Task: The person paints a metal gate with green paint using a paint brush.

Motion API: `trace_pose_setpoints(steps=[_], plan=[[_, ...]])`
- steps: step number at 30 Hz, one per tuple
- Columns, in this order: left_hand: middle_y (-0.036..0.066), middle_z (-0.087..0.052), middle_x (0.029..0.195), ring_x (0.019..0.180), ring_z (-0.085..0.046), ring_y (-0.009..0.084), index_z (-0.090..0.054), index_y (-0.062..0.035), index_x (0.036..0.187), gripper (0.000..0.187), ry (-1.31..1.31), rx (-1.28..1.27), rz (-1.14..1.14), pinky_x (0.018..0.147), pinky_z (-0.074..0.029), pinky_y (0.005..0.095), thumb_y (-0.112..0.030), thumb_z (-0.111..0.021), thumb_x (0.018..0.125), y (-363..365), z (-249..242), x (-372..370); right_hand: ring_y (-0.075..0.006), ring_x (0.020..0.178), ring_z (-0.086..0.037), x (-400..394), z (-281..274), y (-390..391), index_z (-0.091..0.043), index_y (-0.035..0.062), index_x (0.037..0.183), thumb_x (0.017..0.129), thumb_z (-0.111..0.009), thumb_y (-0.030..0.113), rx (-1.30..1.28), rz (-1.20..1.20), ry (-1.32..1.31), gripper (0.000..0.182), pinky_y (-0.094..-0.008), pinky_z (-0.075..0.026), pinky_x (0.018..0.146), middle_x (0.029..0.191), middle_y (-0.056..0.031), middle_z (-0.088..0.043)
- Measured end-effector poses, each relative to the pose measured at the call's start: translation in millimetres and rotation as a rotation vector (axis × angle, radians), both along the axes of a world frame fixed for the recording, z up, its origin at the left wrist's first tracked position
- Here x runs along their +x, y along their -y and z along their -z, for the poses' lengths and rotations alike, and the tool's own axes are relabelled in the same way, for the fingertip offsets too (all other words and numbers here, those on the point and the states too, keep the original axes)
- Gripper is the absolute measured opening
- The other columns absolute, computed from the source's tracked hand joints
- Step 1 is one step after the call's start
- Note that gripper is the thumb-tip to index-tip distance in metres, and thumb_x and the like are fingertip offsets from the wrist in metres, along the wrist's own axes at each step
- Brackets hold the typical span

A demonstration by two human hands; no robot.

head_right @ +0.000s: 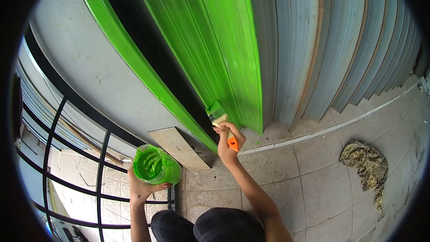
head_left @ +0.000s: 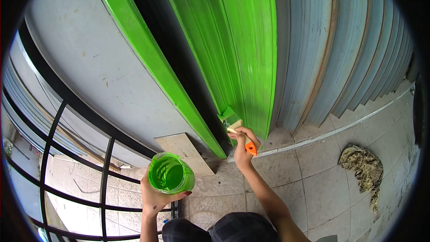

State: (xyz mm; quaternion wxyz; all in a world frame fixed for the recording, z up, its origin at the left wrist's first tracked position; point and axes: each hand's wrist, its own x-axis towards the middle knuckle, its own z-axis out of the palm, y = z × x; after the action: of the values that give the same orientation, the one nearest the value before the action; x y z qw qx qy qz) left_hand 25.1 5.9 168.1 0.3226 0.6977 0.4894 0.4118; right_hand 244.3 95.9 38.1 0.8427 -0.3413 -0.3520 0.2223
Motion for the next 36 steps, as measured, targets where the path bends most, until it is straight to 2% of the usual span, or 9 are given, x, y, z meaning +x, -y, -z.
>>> trace_pose_setpoints(steps=[5, 11, 15, 18, 23, 26, 31, 34, 36], plan=[[0.012, -0.066, 0.106, 0.099, -0.064, 0.0181, -0.053, 0.0052, 0.117, 0.083, -0.005, -0.005, -0.027, 0.091, -0.051, 0.0332, -0.022, -0.095, 0.05, 9, -18, 19, -0.0258, 0.072, -0.07, 8, -87, -1, -0.059, -0.0079, 0.091, 0.089, -0.05, 0.002, 0.259, 0.049, 0.077, 0.013, -0.0317, -0.057, 0.066, 0.082, -0.0171, -0.066], [0.012, -0.066, 0.108, 0.1, -0.064, 0.0173, -0.052, 0.0051, 0.119, 0.082, 0.082, -0.061, -0.004, 0.091, -0.05, 0.0324, -0.017, -0.094, 0.051, 14, -9, 32, -0.0247, 0.071, -0.07, 11, 15, 4, -0.059, -0.0078, 0.091, 0.091, -0.049, 0.003, -0.029, 0.016, 0.135, 0.015, -0.0311, -0.057, 0.066, 0.08, -0.0172, -0.066], [0.012, -0.066, 0.111, 0.102, -0.063, 0.0181, -0.048, 0.0066, 0.126, 0.09, 0.039, -0.01, 0.008, 0.094, -0.048, 0.0327, -0.018, -0.094, 0.052, 13, 1, 36, -0.025, 0.069, -0.069, 13, 32, 15, -0.059, -0.0077, 0.089, 0.091, -0.049, 0.003, -0.167, -0.058, 0.086, 0.015, -0.0309, -0.056, 0.063, 0.079, -0.0172, -0.065], [0.013, -0.066, 0.111, 0.103, -0.064, 0.0185, -0.046, 0.0077, 0.127, 0.094, 0.011, 0.013, -0.036, 0.094, -0.049, 0.0328, -0.021, -0.093, 0.052, 7, 17, 29, -0.0207, 0.07, -0.069, 14, -24, -1, -0.061, -0.0067, 0.087, 0.089, -0.052, 0.001, -0.027, -0.077, 0.004, 0.012, -0.0282, -0.056, 0.064, 0.08, -0.0139, -0.067], [0.015, -0.066, 0.111, 0.104, -0.064, 0.0198, -0.045, 0.0088, 0.129, 0.098, -0.019, 0.019, -0.071, 0.094, -0.049, 0.0335, -0.024, -0.094, 0.05, 5, 23, 25, -0.024, 0.07, -0.069, 22, -123, -10, -0.06, -0.0076, 0.088, 0.086, -0.049, 0.0, 0.297, -0.009, 0.024, 0.014, -0.0307, -0.056, 0.066, 0.079, -0.0164, -0.066], [0.015, -0.067, 0.111, 0.104, -0.064, 0.0202, -0.045, 0.0088, 0.129, 0.099, -0.019, 0.029, -0.057, 0.094, -0.049, 0.0337, -0.025, -0.094, 0.049, 6, 22, 25, -0.0239, 0.068, -0.069, 24, -104, -10, -0.06, -0.0074, 0.088, 0.085, -0.049, 0.001, 0.22, -0.022, 0.057, 0.014, -0.0308, -0.056, 0.065, 0.078, -0.0166, -0.066], [0.014, -0.067, 0.11, 0.103, -0.065, 0.0195, -0.046, 0.0086, 0.128, 0.098, -0.02, 0.043, -0.029, 0.093, -0.049, 0.0334, -0.026, -0.094, 0.05, 6, 24, 26, -0.0275, 0.066, -0.069, 26, 6, 0, -0.059, -0.0082, 0.09, 0.089, -0.047, 0.005, -0.08, -0.045, 0.101, 0.018, -0.0321, -0.056, 0.061, 0.079, -0.0199, -0.066], [0.013, -0.067, 0.11, 0.102, -0.065, 0.0182, -0.047, 0.008, 0.127, 0.095, -0.018, 0.038, 0.004, 0.093, -0.049, 0.0326, -0.025, -0.094, 0.051, 2, 25, 28, -0.0255, 0.066, -0.069, 28, 0, -1, -0.059, -0.0077, 0.09, 0.089, -0.048, 0.004, -0.125, -0.097, 0.024, 0.016, -0.0306, -0.056, 0.061, 0.079, -0.0188, -0.067], [0.013, -0.067, 0.109, 0.102, -0.065, 0.0173, -0.048, 0.0075, 0.126, 0.092, -0.006, 0.018, 0.023, 0.092, -0.05, 0.032, -0.024, -0.093, 0.052, 3, 25, 30, -0.0226, 0.066, -0.069, 34, -53, -12, -0.061, -0.0068, 0.088, 0.088, -0.05, 0.001, -0.039, -0.141, -0.027, 0.014, -0.0284, -0.055, 0.061, 0.079, -0.0166, -0.067]])
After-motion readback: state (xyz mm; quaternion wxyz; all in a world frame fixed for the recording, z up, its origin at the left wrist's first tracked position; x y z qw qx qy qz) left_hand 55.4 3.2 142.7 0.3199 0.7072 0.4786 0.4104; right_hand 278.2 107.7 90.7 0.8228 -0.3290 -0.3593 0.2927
